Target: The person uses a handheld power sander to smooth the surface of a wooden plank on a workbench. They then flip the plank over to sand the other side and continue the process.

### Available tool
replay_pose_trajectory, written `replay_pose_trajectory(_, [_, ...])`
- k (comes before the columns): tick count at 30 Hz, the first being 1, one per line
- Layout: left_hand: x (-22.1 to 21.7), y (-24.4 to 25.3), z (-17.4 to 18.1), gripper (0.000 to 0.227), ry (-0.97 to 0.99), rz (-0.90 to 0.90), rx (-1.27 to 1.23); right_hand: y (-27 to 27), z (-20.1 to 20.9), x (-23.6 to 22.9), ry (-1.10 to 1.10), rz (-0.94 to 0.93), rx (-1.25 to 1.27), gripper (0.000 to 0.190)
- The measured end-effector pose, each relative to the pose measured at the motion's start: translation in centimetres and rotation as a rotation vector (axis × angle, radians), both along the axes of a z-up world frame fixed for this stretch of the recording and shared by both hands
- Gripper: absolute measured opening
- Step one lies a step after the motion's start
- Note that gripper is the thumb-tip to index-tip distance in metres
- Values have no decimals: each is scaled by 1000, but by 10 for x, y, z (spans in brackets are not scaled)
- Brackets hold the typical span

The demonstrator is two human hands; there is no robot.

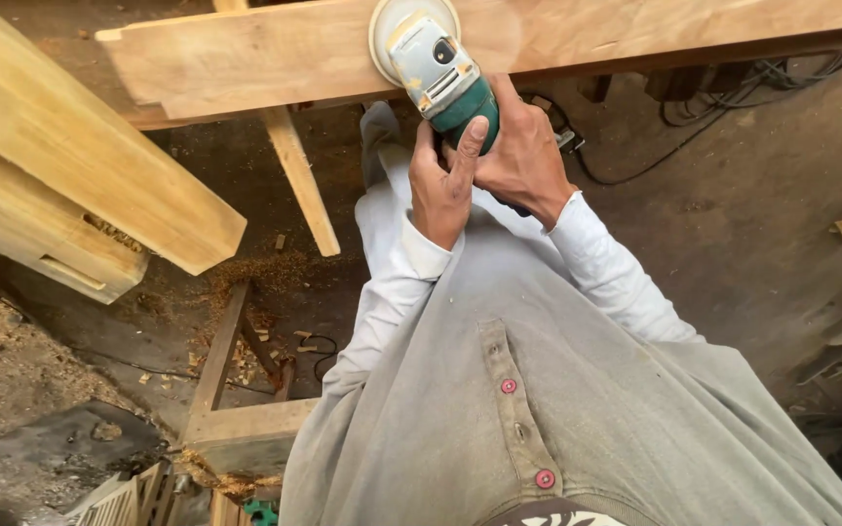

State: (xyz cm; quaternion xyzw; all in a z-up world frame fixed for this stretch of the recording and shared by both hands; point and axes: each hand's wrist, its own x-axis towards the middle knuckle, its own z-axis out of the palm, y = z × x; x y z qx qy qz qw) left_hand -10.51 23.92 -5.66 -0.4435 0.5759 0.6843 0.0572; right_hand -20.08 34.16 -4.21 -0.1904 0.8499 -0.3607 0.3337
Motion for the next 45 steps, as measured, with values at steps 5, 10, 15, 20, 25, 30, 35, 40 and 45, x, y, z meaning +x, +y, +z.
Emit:
replay_pose_trajectory(5, [-22, 31, -1, 75, -16, -46, 26, 36, -5, -17, 3, -50, 36, 60])
replay_pose_trajectory(10, [-38, 62, -6, 74, -12, -88, 8, 69, -8, -32, 16, -70, 43, 59])
replay_pose_trajectory(15, [-52, 86, -7, 74, -35, -85, 26, 95, -14, -43, 43, -58, 39, 53])
replay_pose_trajectory(20, [-68, 108, -6, 77, -2, -91, 26, 122, -15, -58, 68, -41, 30, 62])
replay_pose_trajectory(25, [-80, 138, -8, 76, -22, -126, 16, 149, -12, -67, 48, -96, 35, 58])
replay_pose_trajectory(30, [-92, 161, -11, 73, -77, -169, 7, 175, -13, -77, 47, -118, 27, 59])
replay_pose_trajectory(35, [-105, 185, -12, 71, -97, -211, 0, 200, -14, -87, 57, -140, 17, 59])
replay_pose_trajectory(40, [-119, 207, -10, 75, -81, -248, 21, 224, -10, -96, 47, -189, 21, 56])
replay_pose_trajectory(45, [-133, 227, -5, 69, -76, -275, 16, 247, -9, -105, 54, -212, 23, 57])
